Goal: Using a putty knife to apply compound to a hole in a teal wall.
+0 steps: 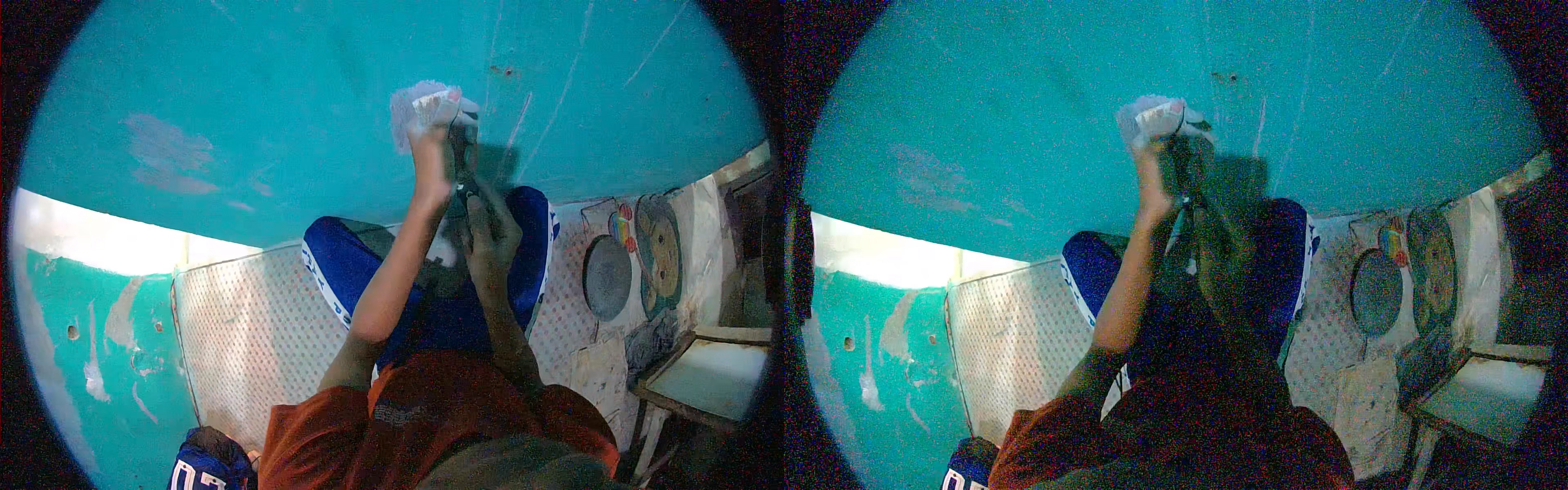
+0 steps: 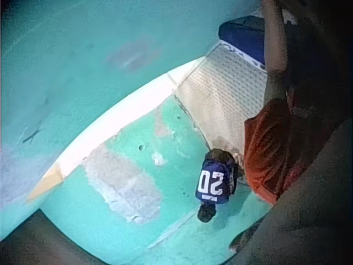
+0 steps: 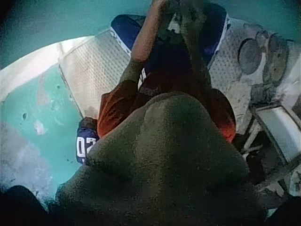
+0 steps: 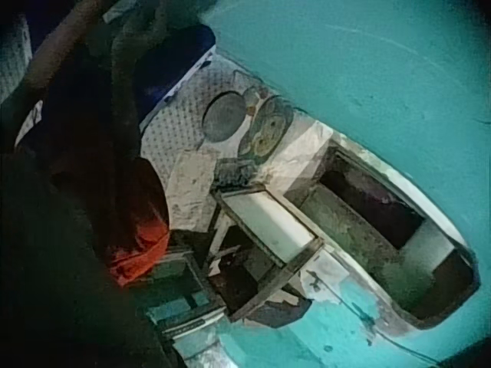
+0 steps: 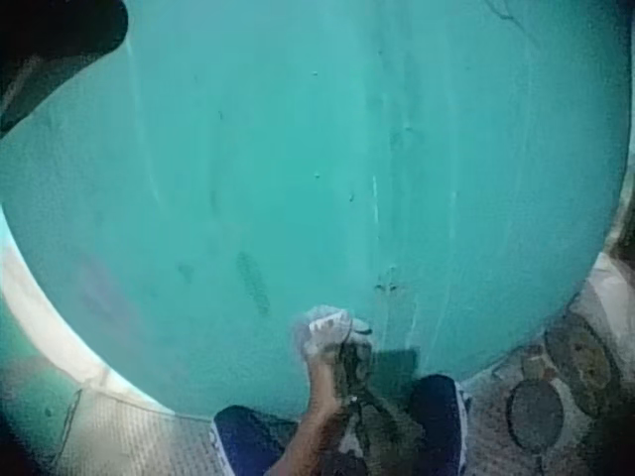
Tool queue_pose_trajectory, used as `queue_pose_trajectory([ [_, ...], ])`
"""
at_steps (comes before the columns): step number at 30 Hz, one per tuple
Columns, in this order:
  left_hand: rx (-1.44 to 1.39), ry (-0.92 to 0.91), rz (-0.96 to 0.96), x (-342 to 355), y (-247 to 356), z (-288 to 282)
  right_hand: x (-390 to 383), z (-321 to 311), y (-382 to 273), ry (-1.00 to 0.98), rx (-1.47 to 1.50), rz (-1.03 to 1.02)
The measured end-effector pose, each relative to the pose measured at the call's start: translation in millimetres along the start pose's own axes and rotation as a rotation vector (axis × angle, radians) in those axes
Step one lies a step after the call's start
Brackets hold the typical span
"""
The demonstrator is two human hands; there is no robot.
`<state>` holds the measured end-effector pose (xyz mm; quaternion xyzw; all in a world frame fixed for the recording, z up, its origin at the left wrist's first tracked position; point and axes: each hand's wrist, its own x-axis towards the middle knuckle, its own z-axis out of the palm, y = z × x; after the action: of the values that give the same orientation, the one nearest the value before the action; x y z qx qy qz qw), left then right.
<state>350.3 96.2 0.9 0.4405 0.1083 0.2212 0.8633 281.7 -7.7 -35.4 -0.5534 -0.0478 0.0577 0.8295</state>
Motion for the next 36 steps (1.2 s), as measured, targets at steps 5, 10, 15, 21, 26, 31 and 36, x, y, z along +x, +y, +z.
queue_pose_trajectory([
  [5,0.012,-0.028,0.193,15,-19,-6,3,-6,2,0.009,-0.099,-0.068],
  [10,-0.045,0.018,0.069,8,-24,-9,-3,2,-7,0.045,0.307,0.1],
  [15,-0.03,-0.066,-0.041,5,-17,-2,-6,-12,-2,0.063,-0.197,0.02],
  [21,0.059,-0.047,-0.044,15,-28,-10,-4,-10,4,0.074,-0.164,-0.013],
  [26,-0.026,0.049,-0.115,8,-28,-5,-3,-14,9,0.088,-0.124,0.013],
  [31,0.123,-0.023,0.125,6,-30,-7,0,-25,20,0.062,-0.229,-0.081],
  [36,0.095,-0.094,0.047,-27,-46,-37,-3,-72,47,-0.439,-0.641,-0.025],
])
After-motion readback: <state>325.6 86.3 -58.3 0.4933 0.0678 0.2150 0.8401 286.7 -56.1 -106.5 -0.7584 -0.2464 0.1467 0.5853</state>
